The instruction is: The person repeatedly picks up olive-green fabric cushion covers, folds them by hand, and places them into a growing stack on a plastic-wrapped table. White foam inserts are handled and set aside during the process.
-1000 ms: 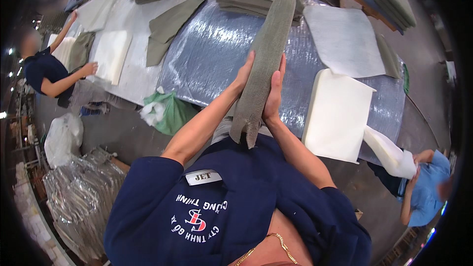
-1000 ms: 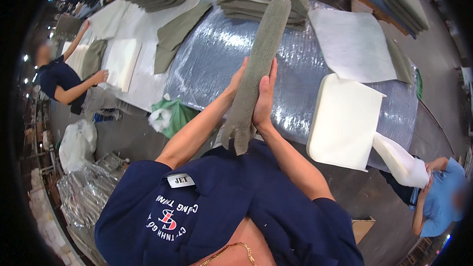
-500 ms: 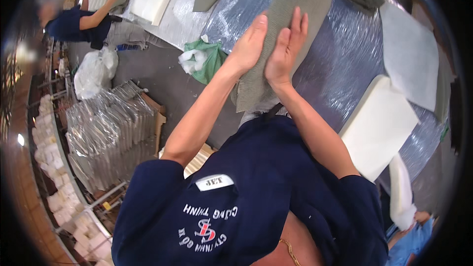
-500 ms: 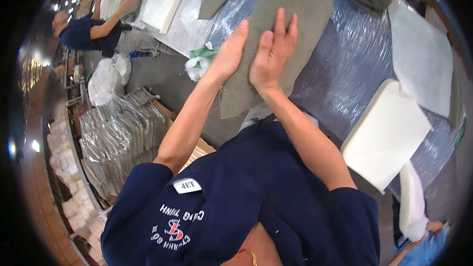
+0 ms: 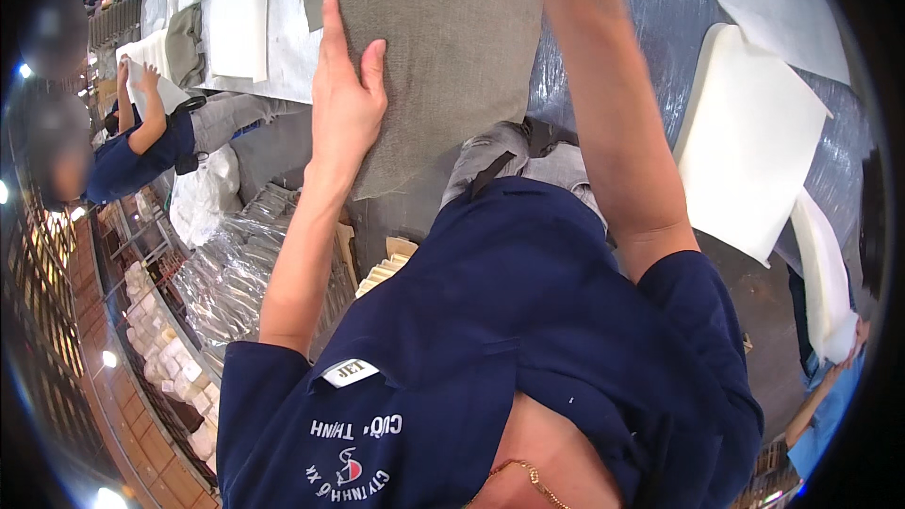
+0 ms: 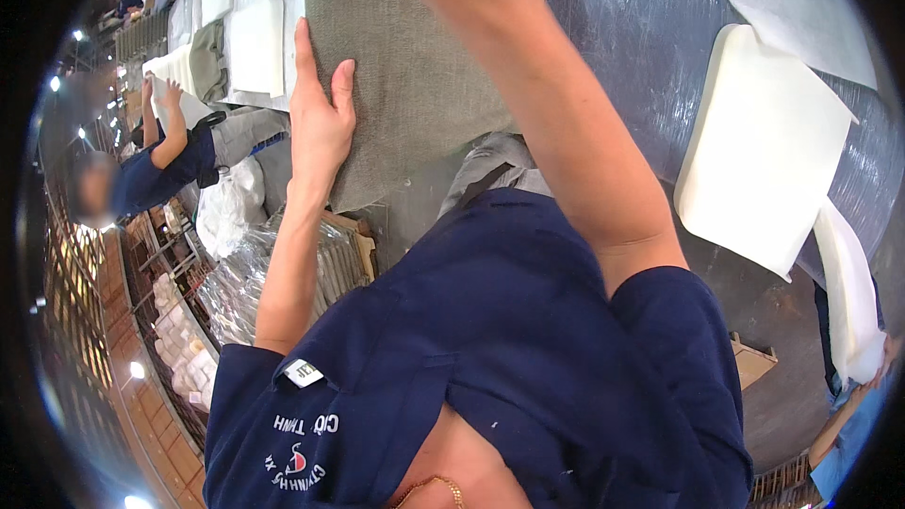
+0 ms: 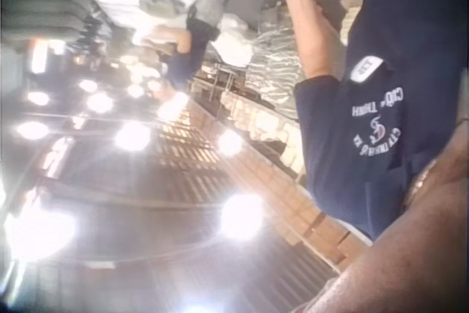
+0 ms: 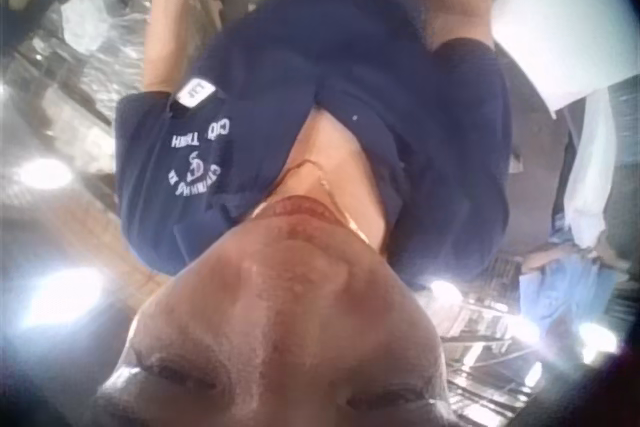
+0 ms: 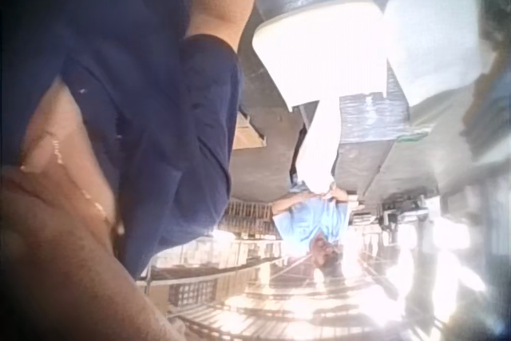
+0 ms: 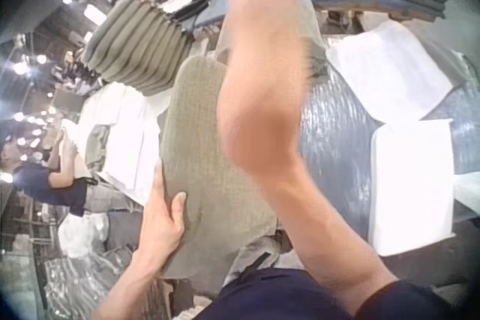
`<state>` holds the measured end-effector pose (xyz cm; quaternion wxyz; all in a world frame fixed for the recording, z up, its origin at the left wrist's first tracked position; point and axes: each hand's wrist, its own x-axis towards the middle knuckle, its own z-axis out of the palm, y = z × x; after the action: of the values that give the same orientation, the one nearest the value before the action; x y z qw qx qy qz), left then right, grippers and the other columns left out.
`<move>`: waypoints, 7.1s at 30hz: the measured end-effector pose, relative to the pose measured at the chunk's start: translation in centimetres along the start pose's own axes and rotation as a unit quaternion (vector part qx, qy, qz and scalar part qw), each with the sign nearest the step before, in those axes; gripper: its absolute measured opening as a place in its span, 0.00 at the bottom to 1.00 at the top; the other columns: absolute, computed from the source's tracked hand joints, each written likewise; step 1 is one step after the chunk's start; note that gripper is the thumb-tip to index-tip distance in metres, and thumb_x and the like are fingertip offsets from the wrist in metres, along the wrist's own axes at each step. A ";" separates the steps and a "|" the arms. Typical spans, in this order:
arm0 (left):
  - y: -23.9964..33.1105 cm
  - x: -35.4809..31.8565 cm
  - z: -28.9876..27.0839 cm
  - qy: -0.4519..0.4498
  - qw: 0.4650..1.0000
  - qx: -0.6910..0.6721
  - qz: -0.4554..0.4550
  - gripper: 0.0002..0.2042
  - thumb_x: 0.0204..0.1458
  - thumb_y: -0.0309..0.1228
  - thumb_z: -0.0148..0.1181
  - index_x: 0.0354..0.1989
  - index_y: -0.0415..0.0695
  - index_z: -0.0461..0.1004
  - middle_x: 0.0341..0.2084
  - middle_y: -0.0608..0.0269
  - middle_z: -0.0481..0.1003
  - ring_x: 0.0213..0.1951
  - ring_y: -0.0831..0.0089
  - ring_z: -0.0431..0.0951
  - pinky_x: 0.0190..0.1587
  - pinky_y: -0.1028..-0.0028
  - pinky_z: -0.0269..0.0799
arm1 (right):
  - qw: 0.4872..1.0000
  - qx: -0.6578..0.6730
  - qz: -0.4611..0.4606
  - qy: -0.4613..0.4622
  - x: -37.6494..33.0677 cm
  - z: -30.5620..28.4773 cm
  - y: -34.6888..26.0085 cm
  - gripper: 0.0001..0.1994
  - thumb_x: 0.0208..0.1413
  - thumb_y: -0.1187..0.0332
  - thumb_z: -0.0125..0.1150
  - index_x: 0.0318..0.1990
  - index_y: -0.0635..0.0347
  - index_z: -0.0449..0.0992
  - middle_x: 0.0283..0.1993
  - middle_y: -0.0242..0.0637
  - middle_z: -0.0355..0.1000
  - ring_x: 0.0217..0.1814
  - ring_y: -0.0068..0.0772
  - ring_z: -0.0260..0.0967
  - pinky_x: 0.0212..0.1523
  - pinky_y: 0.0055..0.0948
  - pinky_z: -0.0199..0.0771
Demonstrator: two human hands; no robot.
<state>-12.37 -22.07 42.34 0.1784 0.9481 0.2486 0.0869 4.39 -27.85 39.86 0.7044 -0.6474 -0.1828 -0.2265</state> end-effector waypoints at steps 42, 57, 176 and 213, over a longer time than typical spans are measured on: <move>4.5 13.4 6.1 -0.168 0.723 -0.641 -0.195 0.37 0.72 0.58 0.31 0.75 0.36 0.56 0.69 0.46 0.65 0.69 0.64 0.66 0.70 0.67 0.60 | 0.946 -0.084 0.085 -0.301 4.2 -0.8 0.6 0.32 0.73 0.56 0.40 0.75 0.71 0.52 0.83 0.53 0.40 0.86 0.52 0.28 0.82 0.46 0.29; 4.9 10.4 1.1 -0.021 0.978 -0.183 -0.095 0.37 0.64 0.44 0.57 0.75 0.34 0.53 0.69 0.37 0.63 0.69 0.47 0.66 0.70 0.62 0.61 | 0.950 0.064 0.245 -0.183 -6.8 -2.3 8.4 0.27 0.75 0.57 0.39 0.76 0.57 0.57 0.82 0.49 0.47 0.85 0.51 0.38 0.82 0.45 0.36; -4.8 2.5 4.0 -0.270 0.842 -0.466 0.028 0.40 0.67 0.52 0.54 0.77 0.37 0.48 0.62 0.44 0.71 0.63 0.59 0.74 0.66 0.65 0.67 | 0.786 0.112 0.602 0.087 -32.5 -7.8 10.2 0.32 0.75 0.50 0.40 0.76 0.62 0.55 0.77 0.40 0.57 0.77 0.38 0.54 0.76 0.36 0.52; -5.8 -1.2 1.5 -0.153 0.941 -0.235 0.192 0.40 0.61 0.33 0.61 0.77 0.38 0.46 0.71 0.36 0.57 0.68 0.42 0.67 0.67 0.57 0.66 | 0.860 0.272 0.426 0.073 -17.3 -2.6 -2.2 0.32 0.77 0.52 0.33 0.78 0.66 0.48 0.80 0.48 0.47 0.81 0.43 0.45 0.78 0.35 0.45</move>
<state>-15.63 -18.39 38.66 0.4114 0.9110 0.0043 0.0296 -11.34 -29.16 31.90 0.8916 -0.4261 0.1083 0.1084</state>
